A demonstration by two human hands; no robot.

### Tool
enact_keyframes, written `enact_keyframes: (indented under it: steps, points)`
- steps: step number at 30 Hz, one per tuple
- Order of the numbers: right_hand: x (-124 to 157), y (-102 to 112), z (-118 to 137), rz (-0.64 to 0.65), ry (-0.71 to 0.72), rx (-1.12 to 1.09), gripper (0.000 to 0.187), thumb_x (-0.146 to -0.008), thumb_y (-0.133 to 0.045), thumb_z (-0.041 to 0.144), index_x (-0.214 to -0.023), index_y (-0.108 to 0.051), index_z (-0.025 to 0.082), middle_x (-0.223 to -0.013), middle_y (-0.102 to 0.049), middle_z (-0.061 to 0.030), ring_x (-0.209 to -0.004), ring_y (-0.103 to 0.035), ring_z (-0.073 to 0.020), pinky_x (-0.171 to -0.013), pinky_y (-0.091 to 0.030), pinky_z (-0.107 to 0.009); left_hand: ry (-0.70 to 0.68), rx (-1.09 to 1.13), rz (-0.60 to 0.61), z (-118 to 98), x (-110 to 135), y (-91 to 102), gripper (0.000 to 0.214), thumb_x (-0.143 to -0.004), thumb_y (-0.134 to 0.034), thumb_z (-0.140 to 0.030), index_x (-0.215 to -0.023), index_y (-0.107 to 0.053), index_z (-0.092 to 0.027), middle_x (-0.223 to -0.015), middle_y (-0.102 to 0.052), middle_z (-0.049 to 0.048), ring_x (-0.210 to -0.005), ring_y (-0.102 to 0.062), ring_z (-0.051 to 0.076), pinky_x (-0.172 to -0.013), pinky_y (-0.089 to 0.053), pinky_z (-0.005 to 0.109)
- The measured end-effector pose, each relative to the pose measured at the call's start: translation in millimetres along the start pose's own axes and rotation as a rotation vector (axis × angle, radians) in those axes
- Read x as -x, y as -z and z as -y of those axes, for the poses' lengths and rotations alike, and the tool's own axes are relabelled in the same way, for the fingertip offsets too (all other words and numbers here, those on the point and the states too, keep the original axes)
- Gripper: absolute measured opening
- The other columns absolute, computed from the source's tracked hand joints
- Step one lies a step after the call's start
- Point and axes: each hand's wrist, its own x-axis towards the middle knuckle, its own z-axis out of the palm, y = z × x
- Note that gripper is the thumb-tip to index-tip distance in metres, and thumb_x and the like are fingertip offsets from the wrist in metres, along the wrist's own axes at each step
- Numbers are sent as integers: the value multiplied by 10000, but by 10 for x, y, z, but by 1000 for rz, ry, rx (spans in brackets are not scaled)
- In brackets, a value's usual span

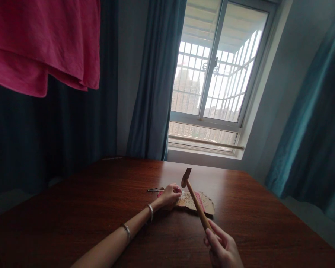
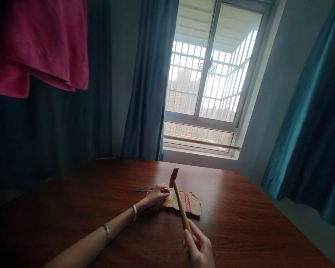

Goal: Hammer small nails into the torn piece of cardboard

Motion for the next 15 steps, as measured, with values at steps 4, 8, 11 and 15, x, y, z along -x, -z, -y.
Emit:
enact_keyframes:
  steps: [4, 8, 11, 15]
  points:
    - [-29, 45, -59, 9, 6, 18, 721, -548, -694, 541, -1088, -576, 79, -474, -475, 37, -304, -209, 7, -313, -89, -151, -3, -11, 5, -20, 3, 9, 150, -656, -558, -240, -688, -655, -131, -726, -593, 23, -713, -535, 145, -662, -387, 214]
    - [-39, 74, -83, 13, -6, 24, 718, -573, -676, 540, -1113, -559, 82, -498, -476, 39, -313, -180, 12, -309, -86, -155, 5, -44, 17, -26, 4, 16, 153, -662, -554, -245, -672, -658, -133, -713, -588, 18, -701, -526, 143, -648, -378, 213]
    - [-41, 78, -81, 14, -15, 15, 719, -560, -686, 540, -1102, -565, 82, -484, -470, 39, -315, -195, 9, -319, -86, -156, -8, -37, 22, -21, 6, 22, 153, -665, -553, -242, -670, -659, -131, -716, -587, 18, -703, -525, 141, -649, -376, 209]
    - [-51, 81, -94, 19, -18, 1, 712, -570, -686, 530, -1109, -553, 84, -491, -477, 36, -310, -197, 13, -324, -84, -158, -18, -43, 24, -12, 5, 26, 159, -664, -550, -240, -670, -661, -126, -716, -588, 19, -692, -523, 137, -635, -372, 207]
